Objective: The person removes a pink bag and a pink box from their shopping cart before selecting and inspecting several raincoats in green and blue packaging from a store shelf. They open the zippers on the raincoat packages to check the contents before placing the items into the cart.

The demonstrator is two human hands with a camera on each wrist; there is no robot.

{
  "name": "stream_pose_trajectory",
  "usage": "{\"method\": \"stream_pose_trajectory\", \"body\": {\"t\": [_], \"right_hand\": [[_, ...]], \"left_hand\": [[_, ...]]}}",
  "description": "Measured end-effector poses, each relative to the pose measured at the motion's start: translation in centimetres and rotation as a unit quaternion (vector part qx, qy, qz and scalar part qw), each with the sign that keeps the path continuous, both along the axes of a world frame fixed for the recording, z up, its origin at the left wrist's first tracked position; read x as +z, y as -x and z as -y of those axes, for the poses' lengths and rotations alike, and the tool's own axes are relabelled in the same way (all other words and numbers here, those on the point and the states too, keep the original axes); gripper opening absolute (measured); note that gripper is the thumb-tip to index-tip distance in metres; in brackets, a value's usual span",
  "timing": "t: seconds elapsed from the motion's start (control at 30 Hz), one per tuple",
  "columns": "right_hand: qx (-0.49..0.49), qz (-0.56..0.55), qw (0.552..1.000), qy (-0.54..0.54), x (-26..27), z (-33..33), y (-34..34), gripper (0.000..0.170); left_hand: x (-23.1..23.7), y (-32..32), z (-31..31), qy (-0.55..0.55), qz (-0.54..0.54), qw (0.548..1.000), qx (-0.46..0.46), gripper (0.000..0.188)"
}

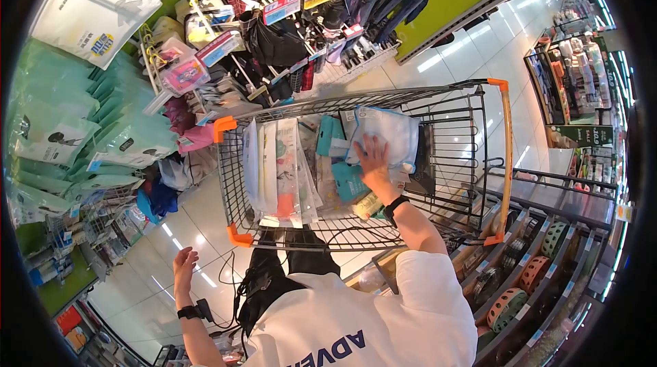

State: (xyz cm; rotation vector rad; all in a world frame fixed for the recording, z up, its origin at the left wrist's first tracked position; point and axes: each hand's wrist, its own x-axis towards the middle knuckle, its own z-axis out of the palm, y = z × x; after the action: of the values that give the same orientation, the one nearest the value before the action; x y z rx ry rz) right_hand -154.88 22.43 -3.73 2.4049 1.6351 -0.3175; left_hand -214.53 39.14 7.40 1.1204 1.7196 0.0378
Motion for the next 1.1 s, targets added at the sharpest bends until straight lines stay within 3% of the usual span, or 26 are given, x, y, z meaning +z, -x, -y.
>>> {"method": "stream_pose_trajectory", "body": {"t": [0.03,0.1,0.13,0.2,0.23,0.3,0.43,0.5,0.53,0.57,0.6,0.63,0.67,0.73,0.77,0.83,0.9,1.0,1.1], "right_hand": [[-0.002,-0.001,1.000,0.002,-0.7,0.2,-0.5,0.080],[0.038,0.104,0.989,-0.093,-3.0,0.1,-1.9,0.056],[0.036,0.105,0.989,-0.093,-4.1,-0.2,-2.6,0.056],[0.002,0.091,0.995,-0.043,-6.4,-1.7,-4.1,0.040],[0.002,0.089,0.995,-0.045,-7.3,-2.3,-5.2,0.040],[-0.037,-0.016,0.996,-0.074,-7.9,-2.1,-8.0,0.037],[-0.059,-0.106,0.972,-0.201,1.8,-1.0,-11.1,0.045],[-0.148,-0.196,0.926,-0.285,7.2,0.2,-11.2,0.051],[-0.143,-0.229,0.906,-0.326,8.5,0.6,-11.7,0.045],[-0.183,-0.376,0.837,-0.353,9.8,1.3,-11.8,0.041],[-0.244,-0.436,0.790,-0.356,11.2,2.5,-11.6,0.042],[-0.301,-0.493,0.734,-0.358,16.0,2.2,-9.1,0.043],[-0.298,-0.487,0.734,-0.369,17.8,2.6,-7.9,0.043],[-0.350,-0.576,0.625,-0.394,21.0,3.3,-5.3,0.046],[-0.345,-0.575,0.623,-0.402,22.7,3.6,-3.5,0.046],[-0.375,-0.665,0.509,-0.397,27.1,3.6,0.7,0.048],[-0.354,-0.674,0.512,-0.398,28.8,3.7,4.6,0.047],[-0.229,-0.707,0.561,-0.363,30.1,3.8,11.6,0.040],[-0.201,-0.706,0.579,-0.355,33.9,3.4,21.9,0.033]], "left_hand": [[0.0,-0.1,0.1,0.002,-0.001,1.000,-0.002,0.035],[-0.2,-0.4,0.1,0.024,-0.017,0.999,-0.016,0.034],[-0.3,-0.5,0.1,0.023,-0.017,0.999,-0.018,0.034],[-0.6,-0.6,-0.3,0.029,-0.014,0.999,-0.031,0.034],[-0.4,-0.8,-0.4,0.027,-0.016,0.999,-0.031,0.034],[0.3,-1.4,-0.9,0.002,-0.009,0.997,-0.075,0.034],[0.7,-1.0,-1.6,-0.015,0.009,0.996,-0.088,0.036],[1.2,-0.9,-1.8,-0.015,0.020,0.998,-0.066,0.037],[1.7,-1.3,-1.8,-0.028,0.039,0.997,-0.062,0.037],[2.2,-1.6,-1.9,-0.032,0.049,0.996,-0.068,0.037],[2.8,-2.1,-2.1,-0.044,0.062,0.994,-0.073,0.037],[3.8,-2.9,-2.3,-0.057,0.075,0.992,-0.079,0.038],[5.1,-3.9,-2.4,-0.068,0.095,0.990,-0.081,0.035],[6.8,-5.4,-2.7,-0.099,0.140,0.979,-0.109,0.034],[7.8,-5.9,-2.8,-0.120,0.176,0.968,-0.133,0.033],[9.6,-7.5,-2.6,-0.139,0.244,0.944,-0.171,0.038],[12.9,-10.1,-1.1,-0.148,0.334,0.909,-0.200,0.046],[18.0,-13.2,2.5,-0.173,0.449,0.841,-0.249,0.060],[20.9,-12.8,5.9,-0.217,0.413,0.827,-0.313,0.068]]}}
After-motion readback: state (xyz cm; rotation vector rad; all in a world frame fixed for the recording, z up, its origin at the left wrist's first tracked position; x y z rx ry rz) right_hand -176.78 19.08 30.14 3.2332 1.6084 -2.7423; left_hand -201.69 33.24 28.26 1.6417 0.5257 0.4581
